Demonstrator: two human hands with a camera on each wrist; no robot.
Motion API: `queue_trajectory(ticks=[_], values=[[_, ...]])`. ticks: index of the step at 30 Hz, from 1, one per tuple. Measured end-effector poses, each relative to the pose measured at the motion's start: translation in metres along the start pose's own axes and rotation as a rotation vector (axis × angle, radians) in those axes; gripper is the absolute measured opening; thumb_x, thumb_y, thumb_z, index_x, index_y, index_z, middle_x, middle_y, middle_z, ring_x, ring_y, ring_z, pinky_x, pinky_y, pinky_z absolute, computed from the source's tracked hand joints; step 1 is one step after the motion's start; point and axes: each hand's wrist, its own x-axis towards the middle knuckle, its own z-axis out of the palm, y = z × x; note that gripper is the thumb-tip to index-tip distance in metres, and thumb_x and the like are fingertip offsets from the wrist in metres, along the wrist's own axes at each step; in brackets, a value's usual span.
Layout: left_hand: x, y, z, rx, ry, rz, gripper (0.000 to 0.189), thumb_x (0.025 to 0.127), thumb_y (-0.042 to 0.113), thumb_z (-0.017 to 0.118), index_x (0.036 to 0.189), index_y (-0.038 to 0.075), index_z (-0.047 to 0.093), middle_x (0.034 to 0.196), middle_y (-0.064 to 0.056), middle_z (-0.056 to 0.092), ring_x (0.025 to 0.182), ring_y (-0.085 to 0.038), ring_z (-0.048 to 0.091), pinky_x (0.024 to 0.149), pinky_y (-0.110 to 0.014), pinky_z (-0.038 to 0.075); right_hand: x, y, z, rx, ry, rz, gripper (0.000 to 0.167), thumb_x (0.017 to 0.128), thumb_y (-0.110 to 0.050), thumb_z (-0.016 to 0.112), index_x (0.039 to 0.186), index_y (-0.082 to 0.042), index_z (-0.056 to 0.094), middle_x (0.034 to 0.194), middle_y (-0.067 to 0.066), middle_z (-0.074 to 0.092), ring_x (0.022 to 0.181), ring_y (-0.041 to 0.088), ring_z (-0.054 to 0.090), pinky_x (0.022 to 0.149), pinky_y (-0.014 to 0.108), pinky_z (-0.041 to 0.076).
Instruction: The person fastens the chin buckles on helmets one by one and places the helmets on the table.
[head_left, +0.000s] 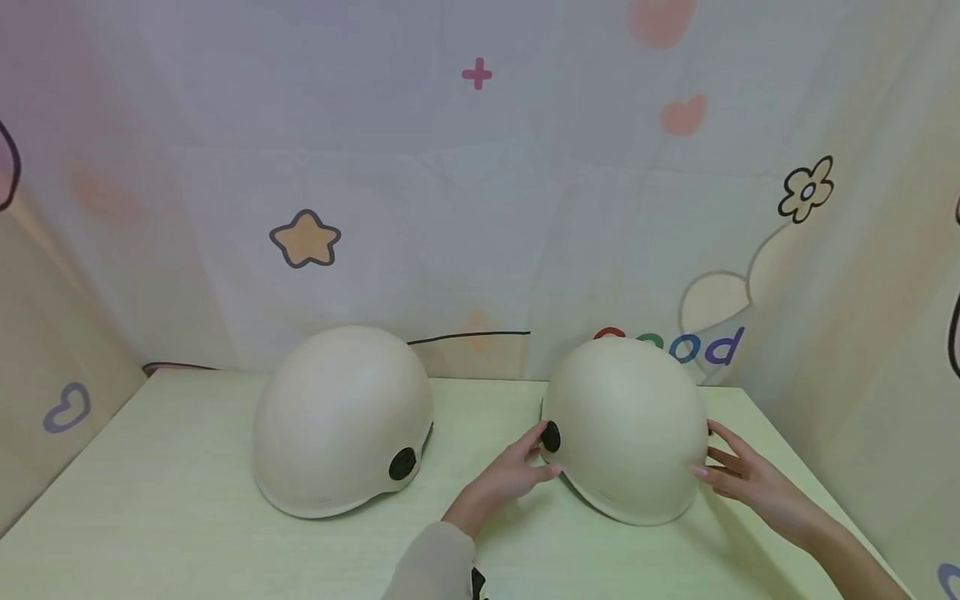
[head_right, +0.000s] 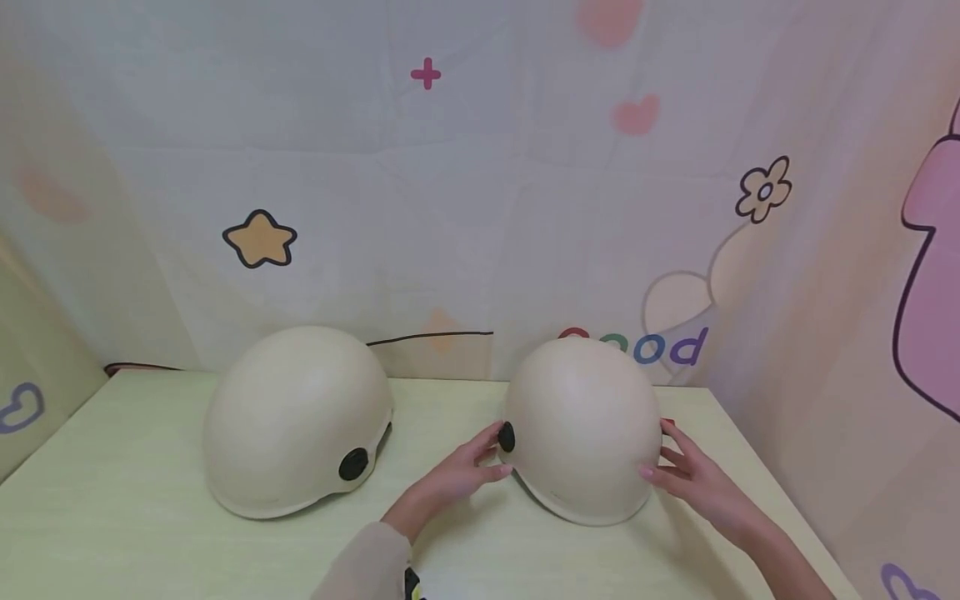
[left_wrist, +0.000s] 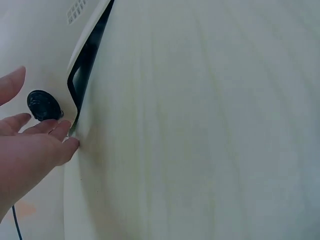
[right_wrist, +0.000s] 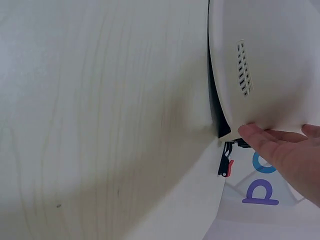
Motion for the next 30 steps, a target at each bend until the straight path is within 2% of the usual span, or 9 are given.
queue_trajectory(ticks=[5,9,13,15,18,20,24,30], values=[[-0.006,0.002,-0.006,-0.083,-0.070,0.018,0.068,0.091,0.018,0.056,0.147,0.023,0.018,0.149,-0.014,0.016,0.134,-0.033,0.018,0.101,-0.058,0.019,-0.003,-0.007,0.002,-0.033,0.023,0.011,0.078,0.093,-0.024,0.053,0.146,-0.008,-0.002,0.140,0.036,0.019,0.125,0.048,0.028,0.091,0.055,0.039],[-0.007,0.006,-0.009,-0.117,-0.062,0.049,0.068,0.092,0.017,0.054,0.147,0.024,0.016,0.150,-0.012,0.007,0.134,-0.036,0.016,0.102,-0.058,0.019,-0.005,-0.010,0.002,-0.030,0.031,0.016,0.079,0.093,-0.023,0.054,0.147,-0.009,-0.003,0.135,0.035,0.030,0.119,0.044,0.041,0.091,0.060,0.034],[-0.007,0.009,-0.009,-0.158,0.009,0.110,0.065,0.092,0.011,0.054,0.147,0.018,0.019,0.147,-0.012,0.015,0.132,-0.035,0.022,0.102,-0.052,0.024,-0.007,-0.013,0.003,-0.018,0.018,0.024,0.079,0.093,-0.022,0.054,0.147,-0.011,-0.003,0.132,0.033,0.037,0.113,0.040,0.048,0.089,0.064,0.031],[-0.006,0.012,-0.008,-0.162,0.065,0.151,0.063,0.091,0.007,0.055,0.145,0.012,0.024,0.142,-0.012,0.024,0.128,-0.034,0.032,0.100,-0.046,0.033,-0.008,-0.014,0.003,-0.015,0.012,0.026,0.079,0.093,-0.022,0.053,0.147,-0.011,-0.003,0.132,0.032,0.038,0.111,0.039,0.049,0.090,0.064,0.031],[-0.006,0.015,-0.009,-0.136,0.158,0.193,0.061,0.087,0.002,0.060,0.141,0.007,0.033,0.129,-0.011,0.039,0.115,-0.030,0.047,0.087,-0.035,0.046,-0.008,-0.015,0.004,-0.012,0.001,0.026,0.078,0.093,-0.022,0.053,0.146,-0.010,-0.004,0.132,0.032,0.038,0.111,0.040,0.049,0.090,0.063,0.032],[-0.005,0.017,-0.010,-0.122,0.202,0.208,0.060,0.084,0.001,0.063,0.139,0.006,0.038,0.122,-0.009,0.044,0.105,-0.027,0.051,0.077,-0.029,0.049,-0.009,-0.016,0.004,-0.009,-0.005,0.031,0.078,0.093,-0.022,0.052,0.146,-0.010,-0.003,0.132,0.032,0.037,0.110,0.040,0.050,0.090,0.062,0.033],[-0.006,0.018,-0.013,-0.100,0.236,0.228,0.056,0.081,0.002,0.067,0.133,0.008,0.048,0.116,-0.007,0.048,0.094,-0.021,0.052,0.069,-0.026,0.046,-0.011,-0.018,0.006,-0.012,-0.012,0.030,0.079,0.093,-0.022,0.052,0.146,-0.009,-0.005,0.131,0.032,0.038,0.109,0.040,0.051,0.091,0.060,0.035],[-0.006,0.020,-0.016,-0.103,0.245,0.223,0.050,0.077,0.002,0.071,0.124,0.011,0.057,0.122,-0.011,0.043,0.085,-0.016,0.056,0.067,-0.026,0.046,-0.011,-0.023,0.012,-0.051,0.024,-0.020,0.082,0.091,-0.021,0.056,0.147,-0.011,-0.003,0.132,0.032,0.036,0.112,0.040,0.047,0.087,0.056,0.040]])
